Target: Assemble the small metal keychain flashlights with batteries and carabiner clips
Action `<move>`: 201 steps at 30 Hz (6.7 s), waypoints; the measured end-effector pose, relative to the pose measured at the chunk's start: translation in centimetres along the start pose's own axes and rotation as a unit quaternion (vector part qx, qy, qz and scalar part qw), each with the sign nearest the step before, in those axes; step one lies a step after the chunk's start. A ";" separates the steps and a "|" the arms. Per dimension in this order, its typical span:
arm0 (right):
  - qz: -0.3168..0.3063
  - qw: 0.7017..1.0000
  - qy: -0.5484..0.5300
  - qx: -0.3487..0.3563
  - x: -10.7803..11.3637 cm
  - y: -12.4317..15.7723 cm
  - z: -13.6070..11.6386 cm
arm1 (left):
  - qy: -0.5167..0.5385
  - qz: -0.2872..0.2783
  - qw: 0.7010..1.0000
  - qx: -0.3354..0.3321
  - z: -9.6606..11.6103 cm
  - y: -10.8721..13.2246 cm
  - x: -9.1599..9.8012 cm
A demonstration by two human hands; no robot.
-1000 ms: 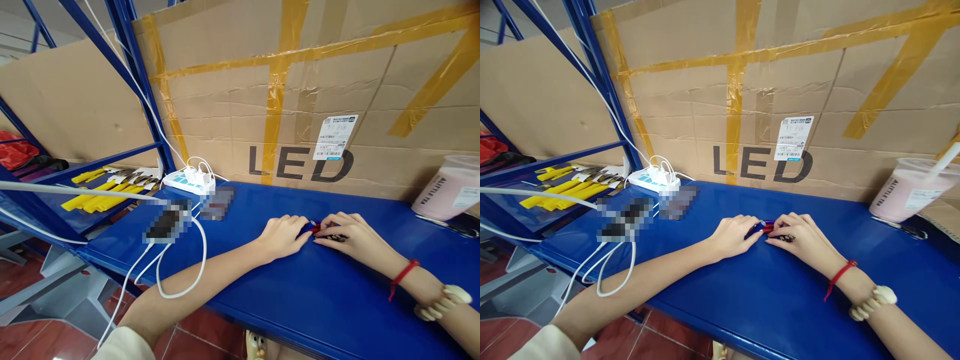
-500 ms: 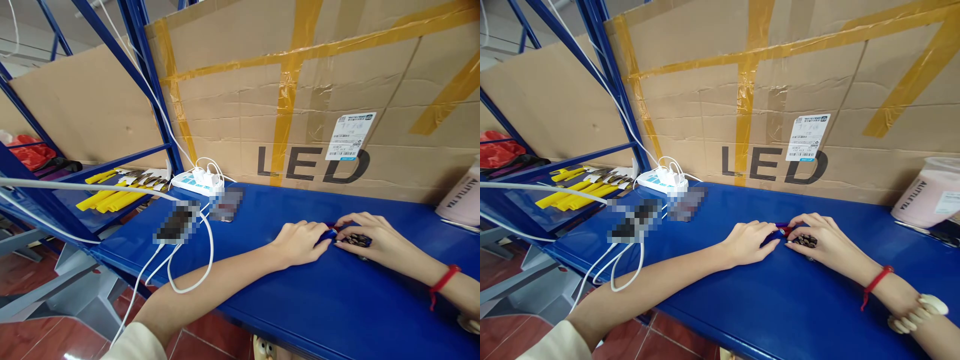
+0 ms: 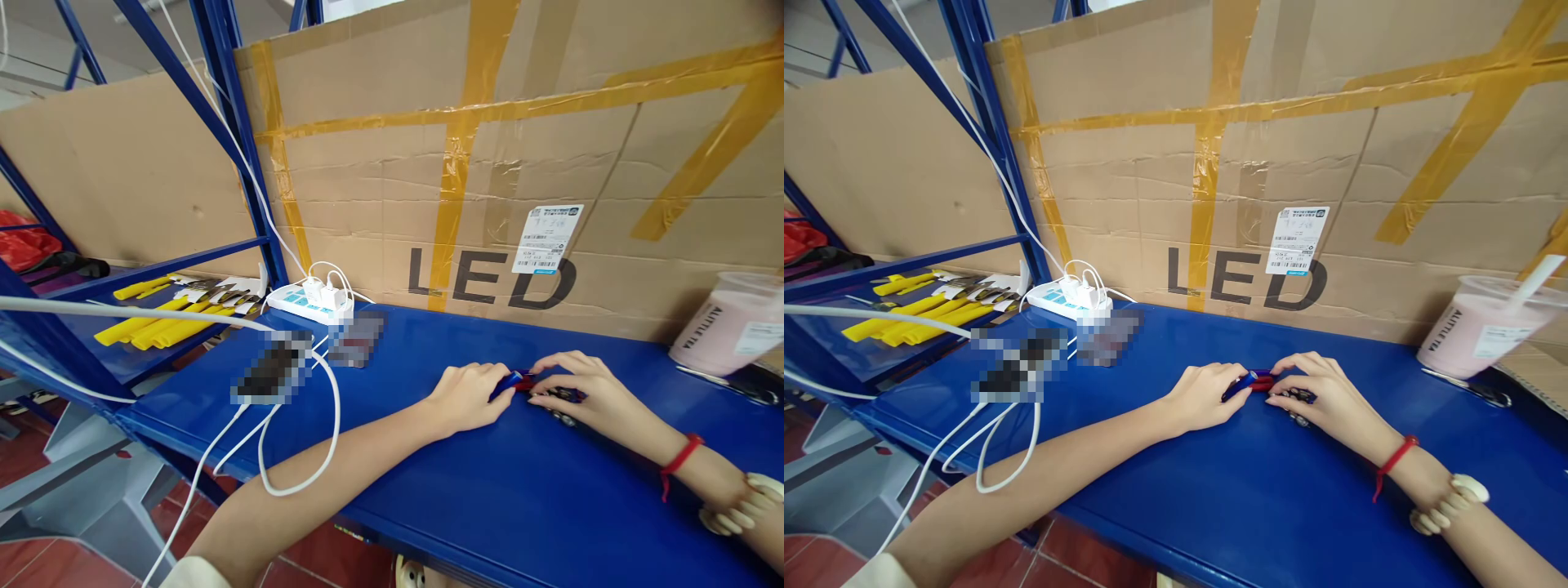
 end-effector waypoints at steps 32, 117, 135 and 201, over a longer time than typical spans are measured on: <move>0.252 0.962 0.074 0.072 3.6 -0.1 -2.4 | 0.064 -0.044 0.997 -0.002 -0.4 -0.3 -0.5; 0.007 0.991 0.044 -0.125 3.0 0.2 -1.2 | -0.005 -0.055 0.998 0.007 0.6 -0.2 0.3; -0.062 0.986 0.060 -0.142 1.1 0.3 -1.5 | -0.014 -0.045 0.999 -0.012 0.7 -0.1 0.4; -0.105 0.969 -0.218 -0.057 -0.3 -0.3 -4.7 | -0.019 -0.058 0.998 -0.024 0.5 -0.1 -0.1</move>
Point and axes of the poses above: each hand's wrist, its own y-axis away from the middle knuckle, its own x-axis out of the back of the hand, z = x × y, the point moved 6 cm from there along -y, towards the middle knuckle, and after that the axes turned 3 degrees about y, right-handed, at the moved point
